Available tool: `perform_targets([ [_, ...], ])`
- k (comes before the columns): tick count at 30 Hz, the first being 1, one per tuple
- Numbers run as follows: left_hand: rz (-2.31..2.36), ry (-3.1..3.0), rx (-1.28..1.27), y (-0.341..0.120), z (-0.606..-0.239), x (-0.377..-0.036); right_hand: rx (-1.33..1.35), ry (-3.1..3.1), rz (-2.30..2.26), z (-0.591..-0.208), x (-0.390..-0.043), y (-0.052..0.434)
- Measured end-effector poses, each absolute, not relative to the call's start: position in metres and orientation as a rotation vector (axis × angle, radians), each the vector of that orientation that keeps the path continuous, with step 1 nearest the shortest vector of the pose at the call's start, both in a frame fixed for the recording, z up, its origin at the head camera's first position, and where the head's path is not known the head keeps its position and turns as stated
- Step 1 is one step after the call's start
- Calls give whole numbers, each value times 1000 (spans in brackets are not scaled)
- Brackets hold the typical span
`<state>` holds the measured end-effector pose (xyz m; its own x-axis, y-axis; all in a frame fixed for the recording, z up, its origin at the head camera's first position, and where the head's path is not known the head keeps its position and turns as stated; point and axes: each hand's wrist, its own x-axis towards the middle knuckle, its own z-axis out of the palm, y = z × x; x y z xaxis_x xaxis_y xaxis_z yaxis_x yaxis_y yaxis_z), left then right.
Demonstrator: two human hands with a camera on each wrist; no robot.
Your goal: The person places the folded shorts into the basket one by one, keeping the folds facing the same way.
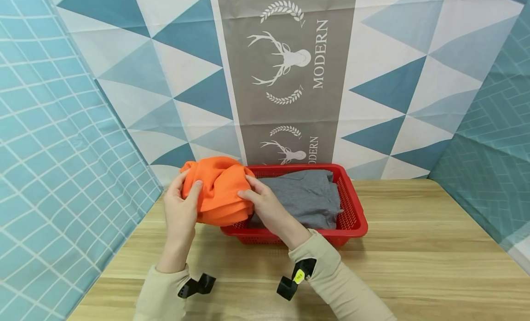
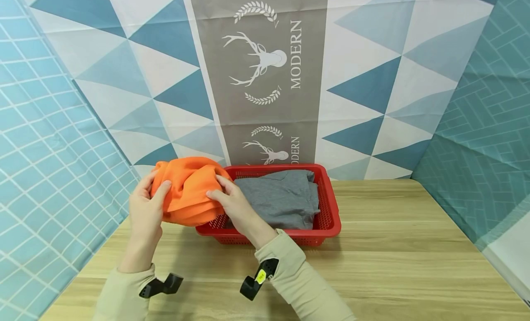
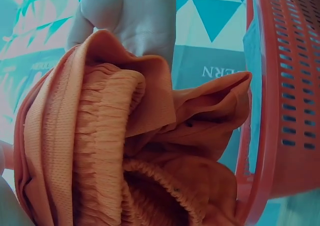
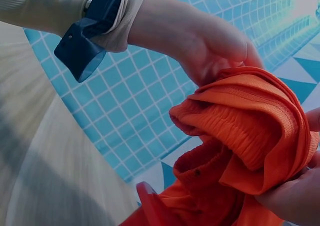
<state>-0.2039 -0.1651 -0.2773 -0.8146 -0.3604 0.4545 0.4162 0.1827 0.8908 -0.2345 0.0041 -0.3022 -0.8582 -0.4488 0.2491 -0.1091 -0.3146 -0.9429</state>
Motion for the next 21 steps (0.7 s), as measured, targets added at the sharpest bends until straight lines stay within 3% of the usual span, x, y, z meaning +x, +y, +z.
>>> perform_targets([
  [21,-1834,-1876,-268,-125,-271,-226,-650,1712,-2376,-288,-246,48],
])
